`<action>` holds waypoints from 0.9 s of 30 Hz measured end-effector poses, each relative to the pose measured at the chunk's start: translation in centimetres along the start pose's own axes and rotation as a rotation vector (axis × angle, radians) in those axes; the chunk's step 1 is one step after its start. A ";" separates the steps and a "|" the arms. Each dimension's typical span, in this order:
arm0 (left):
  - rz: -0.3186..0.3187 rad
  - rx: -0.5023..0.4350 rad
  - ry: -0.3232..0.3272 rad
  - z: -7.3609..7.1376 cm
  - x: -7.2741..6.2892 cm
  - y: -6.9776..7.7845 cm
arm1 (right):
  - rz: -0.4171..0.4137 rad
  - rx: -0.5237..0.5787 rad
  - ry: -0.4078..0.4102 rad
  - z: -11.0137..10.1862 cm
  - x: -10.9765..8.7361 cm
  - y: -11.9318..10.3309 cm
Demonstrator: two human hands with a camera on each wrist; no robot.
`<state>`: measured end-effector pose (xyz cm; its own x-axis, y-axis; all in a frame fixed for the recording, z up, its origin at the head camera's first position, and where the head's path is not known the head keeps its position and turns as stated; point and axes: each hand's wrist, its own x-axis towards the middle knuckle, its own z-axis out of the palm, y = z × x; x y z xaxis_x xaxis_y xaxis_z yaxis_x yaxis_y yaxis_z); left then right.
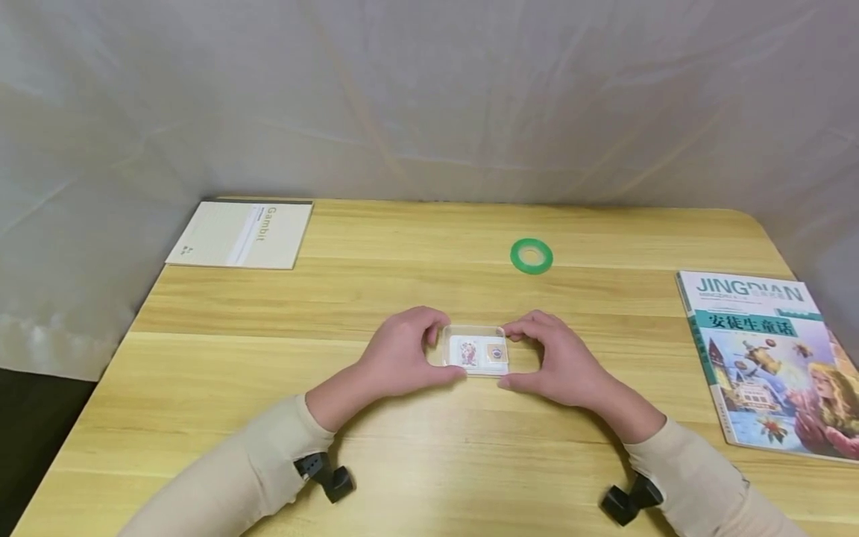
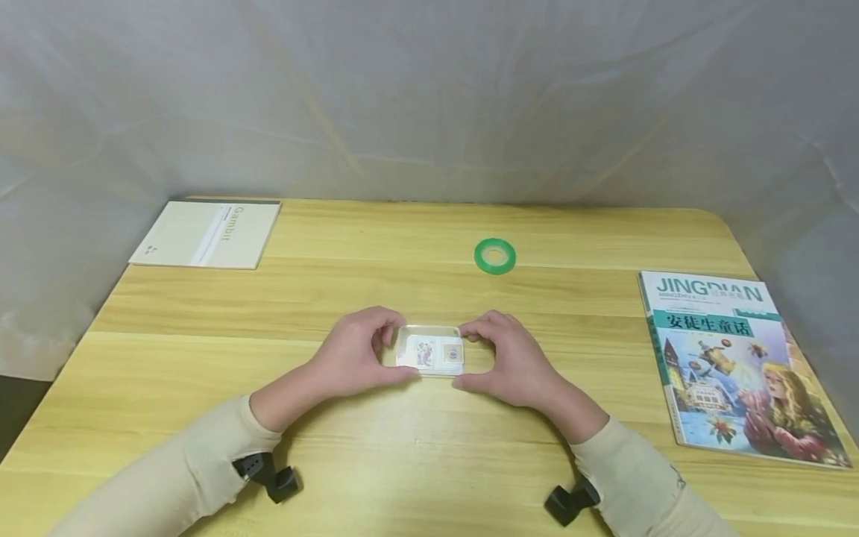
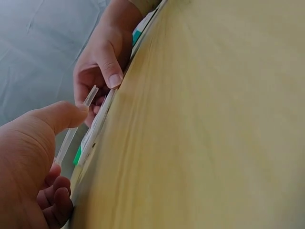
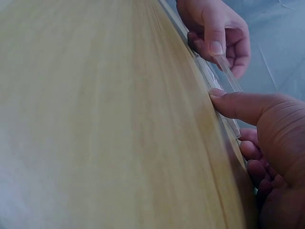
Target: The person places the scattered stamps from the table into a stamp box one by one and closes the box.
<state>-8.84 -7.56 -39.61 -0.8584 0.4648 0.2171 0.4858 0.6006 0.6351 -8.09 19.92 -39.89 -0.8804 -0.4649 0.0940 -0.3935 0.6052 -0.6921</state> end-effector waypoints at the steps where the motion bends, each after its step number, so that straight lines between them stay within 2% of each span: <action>1: 0.002 0.006 -0.003 0.1 0.1 0.1 | -0.001 -0.002 -0.001 0.0 0.0 0.0; 11: 0.002 0.055 -0.025 0.6 0.4 0.3 | -0.010 -0.002 0.007 0.0 0.0 0.1; 27: -0.018 0.119 -0.057 0.6 0.4 0.3 | -0.025 -0.005 0.011 0.0 0.0 0.1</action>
<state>-8.93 -6.76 -39.75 -0.8581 0.4874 0.1617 0.4893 0.6805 0.5454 -8.14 20.01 -39.94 -0.8732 -0.4726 0.1191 -0.4165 0.5969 -0.6857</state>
